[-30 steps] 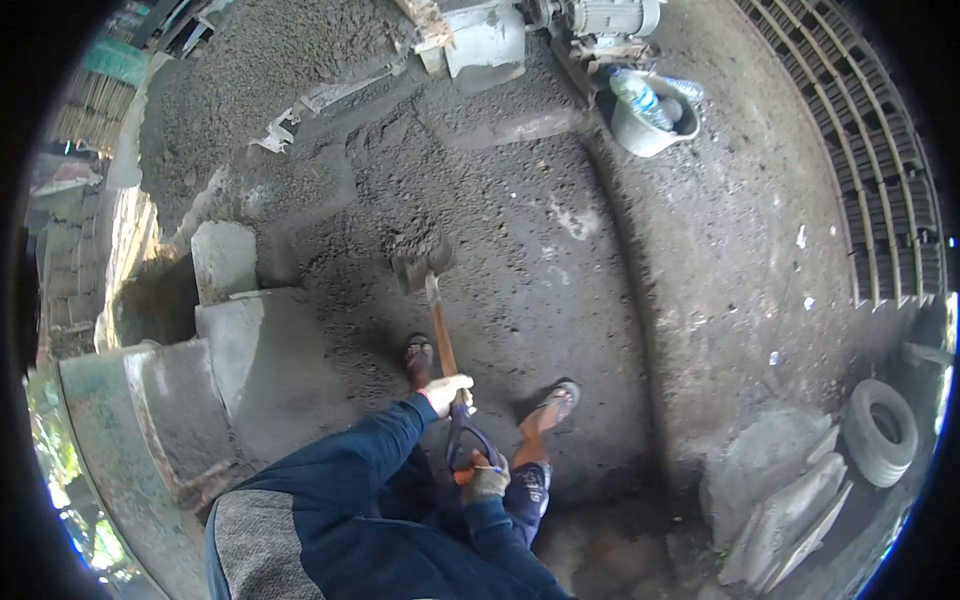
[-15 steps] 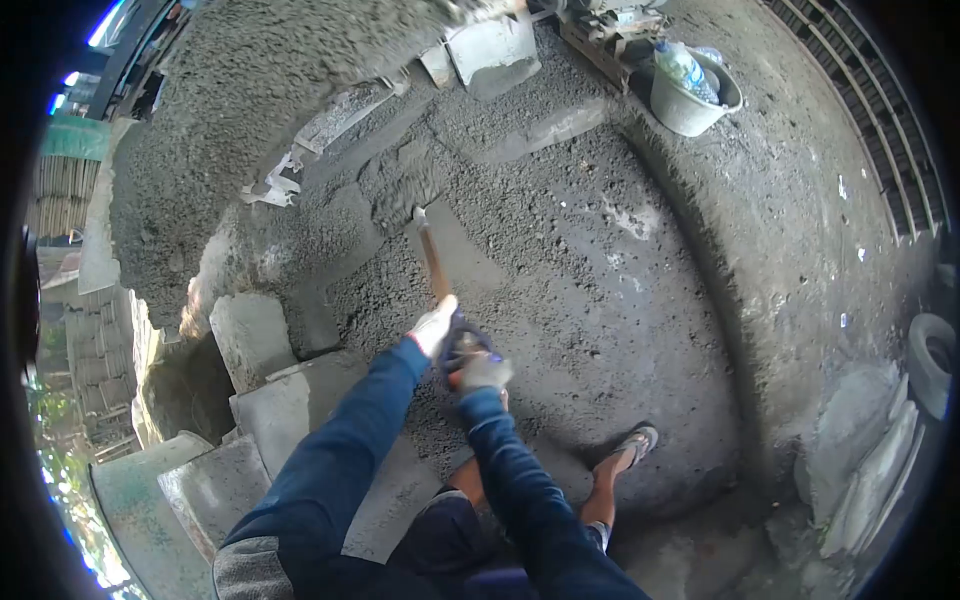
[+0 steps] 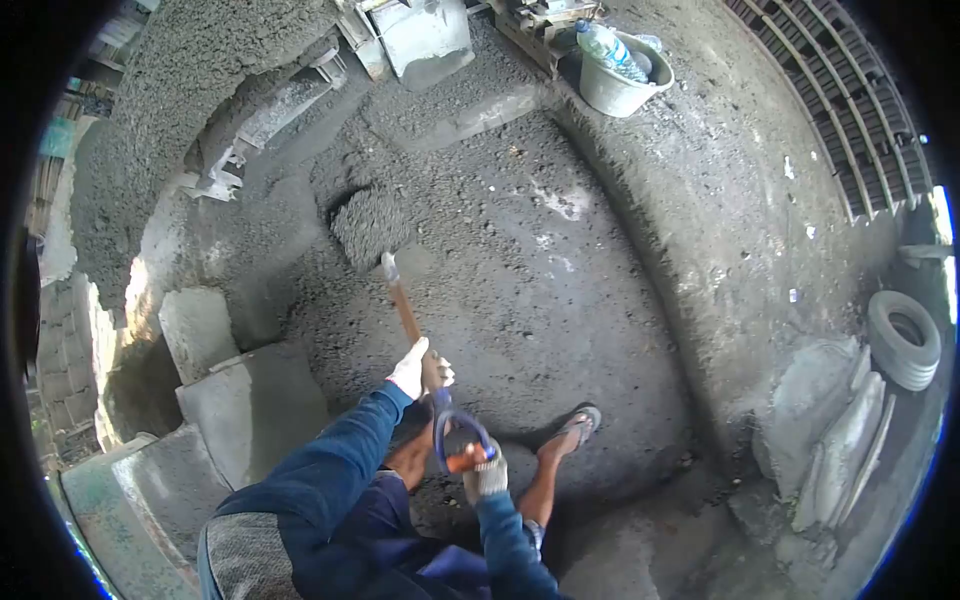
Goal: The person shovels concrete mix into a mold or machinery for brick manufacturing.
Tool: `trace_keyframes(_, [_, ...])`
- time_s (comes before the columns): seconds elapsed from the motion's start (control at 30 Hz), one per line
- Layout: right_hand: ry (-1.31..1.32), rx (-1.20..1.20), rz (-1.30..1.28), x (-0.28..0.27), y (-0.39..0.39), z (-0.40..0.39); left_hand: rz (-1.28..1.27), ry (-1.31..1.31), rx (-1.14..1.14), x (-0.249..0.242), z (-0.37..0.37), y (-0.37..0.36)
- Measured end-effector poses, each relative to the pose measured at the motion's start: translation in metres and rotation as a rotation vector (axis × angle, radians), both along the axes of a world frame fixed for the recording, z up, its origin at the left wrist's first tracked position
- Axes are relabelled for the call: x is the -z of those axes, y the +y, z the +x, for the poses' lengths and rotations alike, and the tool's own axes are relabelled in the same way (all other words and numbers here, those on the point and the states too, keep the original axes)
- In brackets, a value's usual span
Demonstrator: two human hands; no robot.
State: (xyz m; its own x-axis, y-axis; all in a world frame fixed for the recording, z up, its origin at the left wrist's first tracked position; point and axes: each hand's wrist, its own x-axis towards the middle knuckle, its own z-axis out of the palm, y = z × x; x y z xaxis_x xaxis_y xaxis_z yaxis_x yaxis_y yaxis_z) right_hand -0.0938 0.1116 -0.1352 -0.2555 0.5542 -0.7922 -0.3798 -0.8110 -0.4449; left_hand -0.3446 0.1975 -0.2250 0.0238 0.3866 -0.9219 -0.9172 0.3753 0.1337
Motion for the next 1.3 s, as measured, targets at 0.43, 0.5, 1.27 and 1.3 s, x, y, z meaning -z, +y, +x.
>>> trace_keyframes(0.43, [-1.097, -0.184, -0.221, -0.124, -0.125, 0.348, -0.034, -0.179, -0.043, -0.039, 0.276, -0.102])
trace_keyframes(0.5, [-0.968, -0.15, -0.217, -0.163, -0.1, 0.375, -0.243, -0.225, -0.044, -0.083, 0.309, -0.095])
trace_keyframes(1.27, [-0.085, -0.484, 0.256, -0.231, 0.115, 0.423, 0.529, 0.245, -0.451, -0.487, 0.226, 0.002])
trace_keyframes(1.3, [-0.114, -0.494, 0.305, -0.24, 0.114, 0.423, 0.561, 0.326, -0.583, -0.503, 0.211, 0.019])
